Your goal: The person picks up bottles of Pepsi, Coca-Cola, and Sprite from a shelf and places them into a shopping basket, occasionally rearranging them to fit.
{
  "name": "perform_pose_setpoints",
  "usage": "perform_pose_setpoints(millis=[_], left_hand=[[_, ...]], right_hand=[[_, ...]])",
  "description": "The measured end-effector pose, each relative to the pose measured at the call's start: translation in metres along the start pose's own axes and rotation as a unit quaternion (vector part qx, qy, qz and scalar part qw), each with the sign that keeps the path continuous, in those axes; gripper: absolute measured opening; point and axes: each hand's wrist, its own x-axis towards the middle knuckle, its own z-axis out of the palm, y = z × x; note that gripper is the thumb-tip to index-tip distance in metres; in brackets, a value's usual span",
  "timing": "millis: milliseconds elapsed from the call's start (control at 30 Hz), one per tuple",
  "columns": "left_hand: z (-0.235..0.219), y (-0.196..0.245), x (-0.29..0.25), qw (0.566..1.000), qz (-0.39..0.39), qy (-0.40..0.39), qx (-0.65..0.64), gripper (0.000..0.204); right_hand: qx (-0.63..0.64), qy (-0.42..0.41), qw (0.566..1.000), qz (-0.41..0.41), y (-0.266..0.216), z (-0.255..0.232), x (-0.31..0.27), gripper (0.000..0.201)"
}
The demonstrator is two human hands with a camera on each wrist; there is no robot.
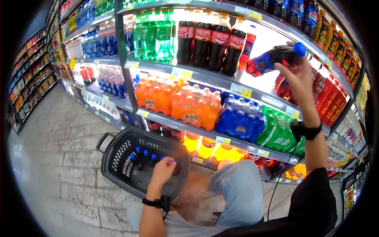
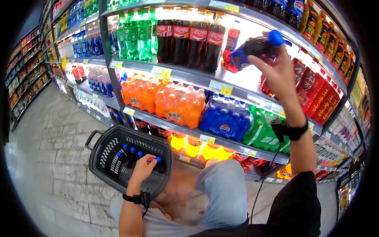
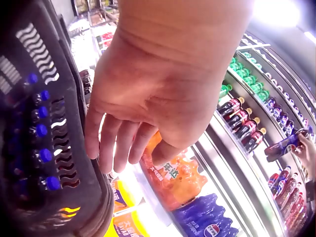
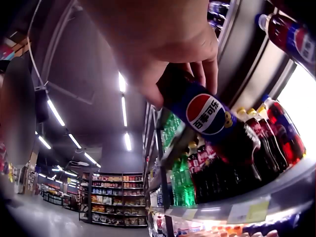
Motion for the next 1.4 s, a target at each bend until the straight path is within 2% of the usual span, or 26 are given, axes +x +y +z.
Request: perform_pose_setpoints(millis=[67, 133, 200, 267, 333, 433, 467, 500, 533, 600, 633, 667, 733, 767, 833, 933, 1033, 1067, 1100, 1133, 1167, 1200, 1267, 1300, 1333, 1400], left_hand=[[0.007, -0.028, 0.008, 0.998, 0.062, 0.017, 0.008, 0.030], [0.009, -0.032, 0.012, 0.997, 0.073, 0.023, 0.007, 0.030], [0.008, -0.028, 0.009, 0.997, 0.077, 0.026, -0.011, 0.031], [0.014, -0.033, 0.013, 0.995, 0.086, 0.030, -0.032, 0.032], [0.011, -0.010, 0.004, 0.995, 0.093, 0.025, -0.015, 0.028], [-0.006, 0.037, -0.013, 0.998, 0.020, -0.037, -0.053, 0.034], [0.009, 0.007, 0.003, 0.989, 0.150, 0.009, 0.004, 0.036], [0.003, 0.013, 0.000, 0.990, 0.121, -0.034, -0.071, 0.037], [0.004, 0.012, -0.001, 0.983, 0.142, -0.022, -0.115, 0.037], [0.001, 0.025, -0.006, 0.967, 0.182, -0.039, -0.176, 0.039], [-0.011, 0.040, -0.018, 0.962, 0.195, -0.044, -0.188, 0.041], [-0.017, 0.045, -0.019, 0.963, 0.166, -0.079, -0.198, 0.050], [-0.017, 0.039, -0.017, 0.967, 0.238, 0.003, -0.092, 0.060], [-0.020, 0.034, -0.014, 0.968, 0.235, 0.008, -0.091, 0.060], [-0.031, 0.035, -0.018, 0.985, 0.147, -0.027, -0.086, 0.067], [-0.025, 0.023, -0.009, 0.986, 0.153, 0.032, -0.058, 0.068], [-0.031, 0.018, -0.004, 0.987, 0.143, 0.047, -0.060, 0.068], [-0.029, 0.013, -0.001, 0.984, 0.162, 0.072, -0.032, 0.063], [-0.029, 0.014, 0.001, 0.978, 0.185, 0.093, -0.008, 0.058], [-0.034, 0.020, -0.001, 0.981, 0.174, 0.080, -0.039, 0.053], [-0.039, 0.028, -0.004, 0.990, 0.114, 0.058, -0.063, 0.050], [-0.037, 0.025, -0.001, 0.992, 0.096, 0.065, -0.053, 0.048], [-0.037, 0.023, 0.002, 0.993, 0.073, 0.083, -0.039, 0.049], [-0.040, 0.020, 0.004, 0.996, 0.008, 0.081, -0.021, 0.044], [-0.039, 0.007, 0.008, 0.991, 0.007, 0.096, -0.093, 0.039], [-0.049, 0.000, 0.009, 0.985, -0.030, 0.118, -0.120, 0.036]], right_hand=[[0.002, -0.041, 0.999, 0.014, -0.026, -0.017, -0.010, 0.067], [0.041, -0.092, 0.995, 0.020, -0.040, -0.018, -0.024, 0.072], [0.091, -0.126, 0.986, 0.067, -0.041, -0.004, -0.052, 0.075], [0.113, -0.207, 0.957, 0.169, -0.036, 0.019, -0.087, 0.075], [0.170, -0.265, 0.910, 0.269, -0.046, 0.060, -0.124, 0.072], [0.183, -0.317, 0.873, 0.321, -0.023, 0.121, -0.186, 0.068], [0.223, -0.323, 0.861, 0.325, -0.019, 0.148, -0.209, 0.067], [0.225, -0.355, 0.845, 0.331, -0.014, 0.168, -0.223, 0.067], [0.218, -0.390, 0.829, 0.337, -0.009, 0.185, -0.233, 0.068], [0.221, -0.374, 0.835, 0.337, -0.001, 0.211, -0.252, 0.072], [0.263, -0.384, 0.816, 0.342, 0.009, 0.226, -0.261, 0.074], [0.298, -0.389, 0.798, 0.350, 0.020, 0.240, -0.268, 0.077], [0.281, -0.390, 0.803, 0.352, 0.013, 0.254, -0.272, 0.080], [0.261, -0.398, 0.807, 0.350, 0.017, 0.261, -0.276, 0.080], [0.243, -0.411, 0.806, 0.350, 0.020, 0.270, -0.283, 0.081], [0.232, -0.428, 0.796, 0.360, 0.017, 0.284, -0.280, 0.082], [0.220, -0.443, 0.827, 0.268, 0.009, 0.293, -0.283, 0.076], [0.278, -0.432, 0.801, 0.308, 0.008, 0.298, -0.288, 0.073], [0.254, -0.474, 0.780, 0.321, -0.005, 0.295, -0.273, 0.073], [0.257, -0.471, 0.793, 0.289, 0.003, 0.300, -0.278, 0.084], [0.259, -0.444, 0.816, 0.263, 0.009, 0.307, -0.287, 0.087], [0.209, -0.469, 0.813, 0.274, -0.001, 0.305, -0.274, 0.094], [0.326, -0.427, 0.768, 0.349, 0.009, 0.310, -0.286, 0.105], [0.315, -0.431, 0.769, 0.351, 0.011, 0.306, -0.284, 0.104], [0.307, -0.435, 0.771, 0.351, 0.015, 0.304, -0.280, 0.103], [0.302, -0.409, 0.777, 0.372, 0.034, 0.302, -0.285, 0.099]])
